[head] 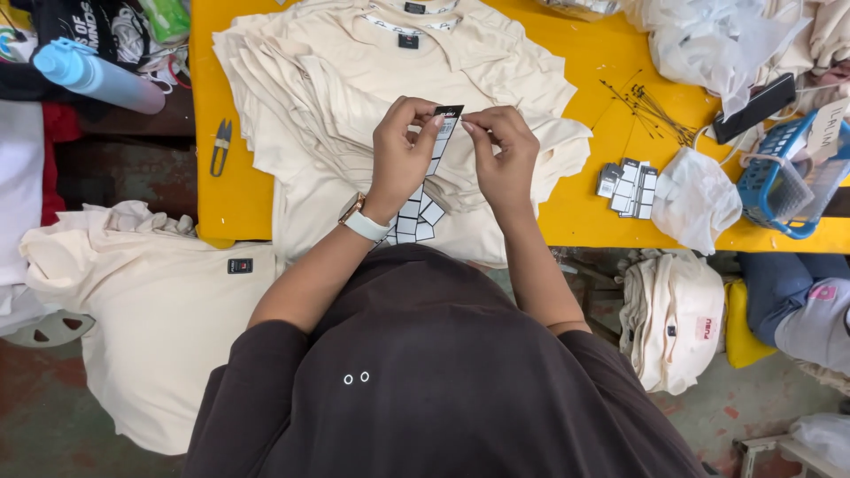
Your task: Manually attaching brand or price tags to t-shirt neck labels using plastic loop fasteners.
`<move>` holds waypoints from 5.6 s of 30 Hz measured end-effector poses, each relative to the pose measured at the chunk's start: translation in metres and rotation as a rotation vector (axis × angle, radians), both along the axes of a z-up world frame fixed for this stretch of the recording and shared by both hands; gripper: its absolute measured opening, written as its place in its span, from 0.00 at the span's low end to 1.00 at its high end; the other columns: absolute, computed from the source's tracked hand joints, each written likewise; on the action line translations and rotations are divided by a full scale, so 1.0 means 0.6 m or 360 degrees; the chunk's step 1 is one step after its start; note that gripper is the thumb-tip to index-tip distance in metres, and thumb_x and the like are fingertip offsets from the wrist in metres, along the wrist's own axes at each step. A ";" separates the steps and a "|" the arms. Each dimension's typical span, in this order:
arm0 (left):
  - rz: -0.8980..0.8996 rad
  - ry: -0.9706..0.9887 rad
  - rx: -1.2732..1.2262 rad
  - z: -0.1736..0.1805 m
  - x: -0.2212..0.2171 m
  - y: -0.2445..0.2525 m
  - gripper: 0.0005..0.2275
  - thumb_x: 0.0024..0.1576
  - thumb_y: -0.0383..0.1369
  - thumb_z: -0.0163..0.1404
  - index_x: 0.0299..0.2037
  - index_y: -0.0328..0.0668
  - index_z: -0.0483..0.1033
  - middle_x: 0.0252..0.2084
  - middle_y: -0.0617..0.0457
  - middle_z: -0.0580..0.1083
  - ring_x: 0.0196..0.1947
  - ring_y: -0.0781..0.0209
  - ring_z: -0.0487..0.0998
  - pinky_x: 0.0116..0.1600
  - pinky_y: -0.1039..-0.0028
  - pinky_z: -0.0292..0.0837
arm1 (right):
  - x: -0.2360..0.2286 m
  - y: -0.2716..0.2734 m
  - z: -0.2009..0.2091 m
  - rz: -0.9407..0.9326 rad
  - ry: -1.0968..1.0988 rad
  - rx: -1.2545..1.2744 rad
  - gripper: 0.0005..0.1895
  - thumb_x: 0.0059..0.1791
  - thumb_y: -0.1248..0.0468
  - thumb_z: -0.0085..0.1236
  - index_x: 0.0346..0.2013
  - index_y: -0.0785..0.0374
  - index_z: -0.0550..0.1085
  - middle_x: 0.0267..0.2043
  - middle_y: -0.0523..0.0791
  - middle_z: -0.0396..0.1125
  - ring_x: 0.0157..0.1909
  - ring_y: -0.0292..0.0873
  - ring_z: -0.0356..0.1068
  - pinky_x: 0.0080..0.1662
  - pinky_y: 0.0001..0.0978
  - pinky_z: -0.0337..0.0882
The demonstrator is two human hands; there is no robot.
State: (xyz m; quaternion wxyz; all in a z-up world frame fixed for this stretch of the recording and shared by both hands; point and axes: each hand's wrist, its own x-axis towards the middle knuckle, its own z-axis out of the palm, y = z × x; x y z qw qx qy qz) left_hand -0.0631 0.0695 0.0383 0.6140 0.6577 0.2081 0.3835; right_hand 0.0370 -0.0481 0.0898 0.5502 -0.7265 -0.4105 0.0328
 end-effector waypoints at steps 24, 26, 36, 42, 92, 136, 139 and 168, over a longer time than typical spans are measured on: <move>0.0571 0.0047 0.0682 0.011 -0.087 0.069 0.04 0.63 0.23 0.52 0.44 0.39 0.77 0.33 0.55 0.71 0.35 0.54 0.79 0.34 0.74 0.76 | -0.052 0.151 -0.055 0.0227 -0.0013 0.0247 0.08 0.48 0.75 0.67 0.37 0.67 0.75 0.29 0.49 0.74 0.31 0.41 0.74 0.37 0.30 0.78; 0.0567 0.0050 0.0679 0.008 -0.081 0.067 0.03 0.63 0.24 0.52 0.44 0.39 0.77 0.33 0.55 0.71 0.35 0.55 0.79 0.34 0.74 0.76 | -0.046 0.149 -0.061 0.0219 0.0022 0.0256 0.07 0.48 0.75 0.67 0.37 0.68 0.75 0.29 0.49 0.73 0.31 0.41 0.74 0.37 0.31 0.78; 0.0403 0.0180 0.1040 -0.015 -0.025 0.051 0.05 0.63 0.21 0.49 0.45 0.35 0.77 0.33 0.55 0.67 0.34 0.56 0.76 0.37 0.73 0.73 | -0.005 0.130 -0.101 0.0005 0.0183 0.0321 0.07 0.47 0.76 0.66 0.36 0.69 0.76 0.27 0.49 0.71 0.31 0.39 0.72 0.35 0.30 0.77; 0.0145 0.0396 0.1782 -0.061 -0.002 0.066 0.04 0.62 0.21 0.50 0.42 0.36 0.77 0.31 0.54 0.65 0.30 0.60 0.71 0.33 0.73 0.67 | 0.045 0.101 -0.144 0.0194 0.0975 -0.0099 0.07 0.47 0.78 0.61 0.39 0.70 0.78 0.30 0.42 0.71 0.34 0.30 0.70 0.40 0.23 0.78; -0.0218 0.0238 0.2487 -0.260 0.193 0.224 0.08 0.63 0.26 0.47 0.30 0.44 0.73 0.30 0.54 0.66 0.33 0.53 0.67 0.38 0.66 0.60 | 0.307 0.208 -0.520 0.0575 0.2233 -0.0729 0.13 0.54 0.73 0.46 0.53 0.68 0.71 0.40 0.45 0.70 0.38 0.41 0.78 0.44 0.45 0.85; -0.0073 0.0780 0.0507 -0.261 0.210 0.252 0.07 0.51 0.23 0.54 0.33 0.50 0.78 0.33 0.60 0.77 0.30 0.59 0.76 0.33 0.68 0.69 | 0.268 0.239 -0.355 0.0071 0.1546 -0.0263 0.14 0.45 0.77 0.64 0.41 0.62 0.74 0.36 0.45 0.68 0.37 0.36 0.71 0.48 0.31 0.81; -0.0013 0.0723 0.0311 -0.263 0.215 0.244 0.05 0.51 0.24 0.57 0.33 0.48 0.78 0.33 0.60 0.78 0.32 0.62 0.78 0.37 0.72 0.73 | 0.249 0.244 -0.340 -0.0021 0.1175 -0.0229 0.13 0.44 0.75 0.66 0.39 0.60 0.74 0.37 0.44 0.70 0.37 0.35 0.70 0.44 0.26 0.75; -0.0281 0.1470 0.0193 -0.394 0.244 0.294 0.10 0.55 0.30 0.58 0.30 0.52 0.66 0.31 0.56 0.74 0.33 0.51 0.75 0.34 0.60 0.64 | 0.322 0.288 -0.475 -0.0277 0.0919 -0.0419 0.04 0.45 0.68 0.66 0.32 0.57 0.84 0.29 0.39 0.77 0.32 0.31 0.72 0.38 0.24 0.76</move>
